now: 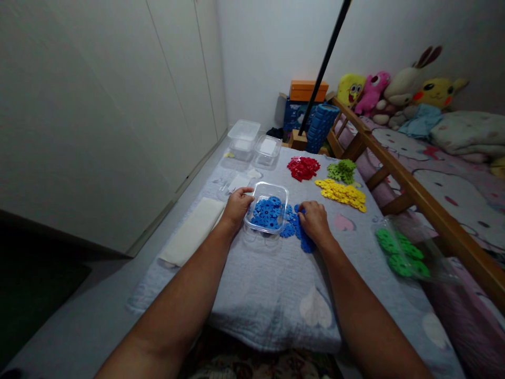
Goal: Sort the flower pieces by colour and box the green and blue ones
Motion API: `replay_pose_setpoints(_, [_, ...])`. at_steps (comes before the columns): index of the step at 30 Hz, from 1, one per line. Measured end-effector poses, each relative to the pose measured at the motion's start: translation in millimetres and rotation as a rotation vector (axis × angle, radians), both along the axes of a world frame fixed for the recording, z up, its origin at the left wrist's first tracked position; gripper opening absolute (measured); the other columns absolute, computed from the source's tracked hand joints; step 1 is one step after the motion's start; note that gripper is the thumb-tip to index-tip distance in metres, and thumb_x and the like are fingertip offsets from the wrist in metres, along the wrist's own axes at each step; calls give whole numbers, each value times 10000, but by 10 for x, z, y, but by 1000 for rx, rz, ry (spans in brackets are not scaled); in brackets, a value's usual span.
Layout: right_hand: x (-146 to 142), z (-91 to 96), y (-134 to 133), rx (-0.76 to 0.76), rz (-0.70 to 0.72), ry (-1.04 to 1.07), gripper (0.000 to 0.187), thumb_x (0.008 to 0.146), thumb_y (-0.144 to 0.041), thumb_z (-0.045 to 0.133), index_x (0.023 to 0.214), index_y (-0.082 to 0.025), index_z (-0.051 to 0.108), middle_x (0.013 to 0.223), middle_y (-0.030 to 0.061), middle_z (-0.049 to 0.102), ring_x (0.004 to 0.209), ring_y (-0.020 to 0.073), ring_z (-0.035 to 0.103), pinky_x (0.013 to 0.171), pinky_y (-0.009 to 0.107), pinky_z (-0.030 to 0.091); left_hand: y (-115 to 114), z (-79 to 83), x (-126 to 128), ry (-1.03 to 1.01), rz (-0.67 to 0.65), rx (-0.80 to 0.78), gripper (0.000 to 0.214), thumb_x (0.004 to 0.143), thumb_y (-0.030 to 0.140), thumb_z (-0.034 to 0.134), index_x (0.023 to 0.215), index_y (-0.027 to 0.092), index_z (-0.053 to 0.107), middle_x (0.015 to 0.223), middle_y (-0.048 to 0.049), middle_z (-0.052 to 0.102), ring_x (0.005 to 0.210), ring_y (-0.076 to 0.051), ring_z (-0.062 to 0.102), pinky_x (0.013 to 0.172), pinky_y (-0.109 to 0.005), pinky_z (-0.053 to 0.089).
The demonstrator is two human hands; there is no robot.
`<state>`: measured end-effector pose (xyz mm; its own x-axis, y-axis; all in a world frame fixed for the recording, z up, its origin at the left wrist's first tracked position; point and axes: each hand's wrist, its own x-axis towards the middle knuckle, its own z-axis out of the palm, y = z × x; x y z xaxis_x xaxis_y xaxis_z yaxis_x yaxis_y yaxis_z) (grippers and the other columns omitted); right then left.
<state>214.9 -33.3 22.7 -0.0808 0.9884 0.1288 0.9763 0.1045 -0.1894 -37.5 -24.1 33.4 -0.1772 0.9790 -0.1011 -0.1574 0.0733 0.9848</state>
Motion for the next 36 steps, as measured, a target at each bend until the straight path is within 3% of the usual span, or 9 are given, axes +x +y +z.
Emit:
replay_pose_setpoints(6, [26, -14, 16, -13, -55, -36, 354, 970, -263, 607, 1304, -176, 685, 1277, 157, 664, 1175, 305, 560, 988, 376, 401, 2, -13, -5, 8, -1, 6, 370, 605, 242, 668, 962, 145, 671, 541, 89, 471, 479, -91, 369, 490, -237, 261])
replay_pose_setpoints(12, [39, -15, 47, -64, -76, -15, 395, 960, -287, 608, 1335, -186, 681, 1314, 164, 646, 1191, 324, 566, 974, 394, 422, 11, -32, -4, 0, 1, 9, 388, 607, 249, 674, 979, 140, 673, 544, 88, 474, 478, -91, 367, 489, -238, 264])
replay_pose_setpoints(17, [97, -48, 96, -51, -67, 63, 355, 896, -295, 657, 1227, -177, 707, 1162, 146, 679, 1110, 298, 589, 951, 383, 433, 13, -35, -2, 6, 2, 7, 392, 600, 254, 674, 975, 141, 674, 550, 84, 476, 489, -96, 376, 494, -239, 264])
replay_pose_setpoints(21, [159, -42, 123, 2, -49, 258, 182, 802, -282, 670, 963, -197, 681, 984, 80, 673, 969, 252, 599, 869, 353, 445, 10, -42, -4, 10, 1, 11, 397, 597, 260, 668, 977, 145, 676, 551, 83, 474, 495, -100, 381, 497, -238, 266])
replay_pose_setpoints(24, [158, 48, 95, 30, -38, 467, 70, 792, -292, 607, 799, -222, 607, 830, 27, 642, 815, 211, 587, 772, 328, 434, 7, -47, -5, 16, -1, 8, 399, 601, 264, 664, 982, 149, 679, 553, 80, 479, 494, -102, 385, 497, -239, 266])
replay_pose_setpoints(30, [-50, 418, -16, 180, 17, 775, 188, 800, -404, 614, 813, -218, 635, 757, 13, 656, 705, 184, 572, 708, 319, 442, 1, -29, -4, 10, -4, -1, 392, 604, 268, 655, 979, 153, 675, 553, 77, 490, 486, -100, 383, 494, -240, 269])
replay_pose_setpoints(36, [-459, 626, -59, 167, 196, 799, 151, 848, -356, 607, 842, -216, 665, 812, 29, 708, 767, 194, 618, 761, 319, 476, 19, -27, 1, -16, -5, -2, 395, 594, 252, 668, 975, 146, 668, 538, 82, 485, 485, -99, 391, 489, -236, 268])
